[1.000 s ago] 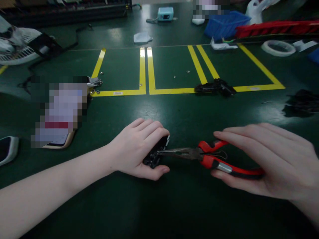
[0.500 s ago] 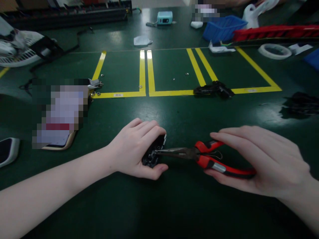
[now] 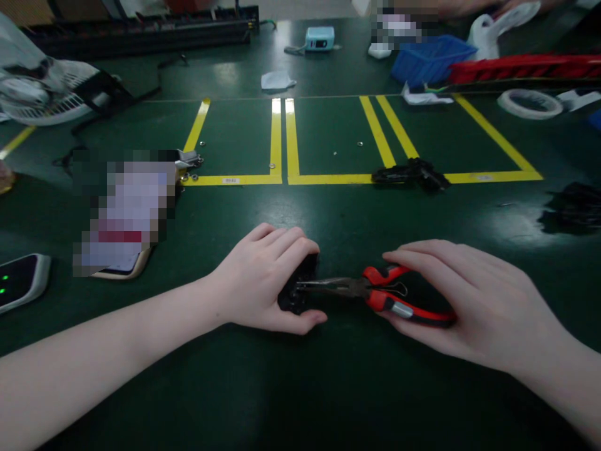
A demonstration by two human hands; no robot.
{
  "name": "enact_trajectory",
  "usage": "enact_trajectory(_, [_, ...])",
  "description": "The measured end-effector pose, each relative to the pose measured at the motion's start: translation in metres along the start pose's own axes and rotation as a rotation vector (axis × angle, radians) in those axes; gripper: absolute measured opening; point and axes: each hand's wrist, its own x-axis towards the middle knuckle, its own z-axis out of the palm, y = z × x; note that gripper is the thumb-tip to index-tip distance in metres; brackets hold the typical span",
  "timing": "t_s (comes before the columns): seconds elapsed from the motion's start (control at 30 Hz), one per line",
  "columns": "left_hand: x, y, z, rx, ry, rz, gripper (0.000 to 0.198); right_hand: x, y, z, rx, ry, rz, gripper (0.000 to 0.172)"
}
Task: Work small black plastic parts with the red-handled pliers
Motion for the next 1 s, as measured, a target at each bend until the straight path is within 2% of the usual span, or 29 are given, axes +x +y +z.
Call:
enact_trajectory(0.23, [-0.0001, -0.0005, 0.0002, -0.002, 0.006, -0.003, 0.06, -0.0008, -0.0007, 0.0027, 0.054, 0.04, 0.002, 0.037])
enact_trajectory(0.73, [-0.0023, -0.001, 0.001, 0.022, 0.01, 0.029, 0.063, 0.0012, -0.005, 0.0011, 0.081, 0.027, -0.014, 0.036])
enact_trajectory(1.0, [-0.0035, -0.0014, 0.0021, -0.014, 0.025, 0.059, 0.062, -0.0048, -0.0032, 0.0024, -0.118, 0.091, -0.113, 0.041])
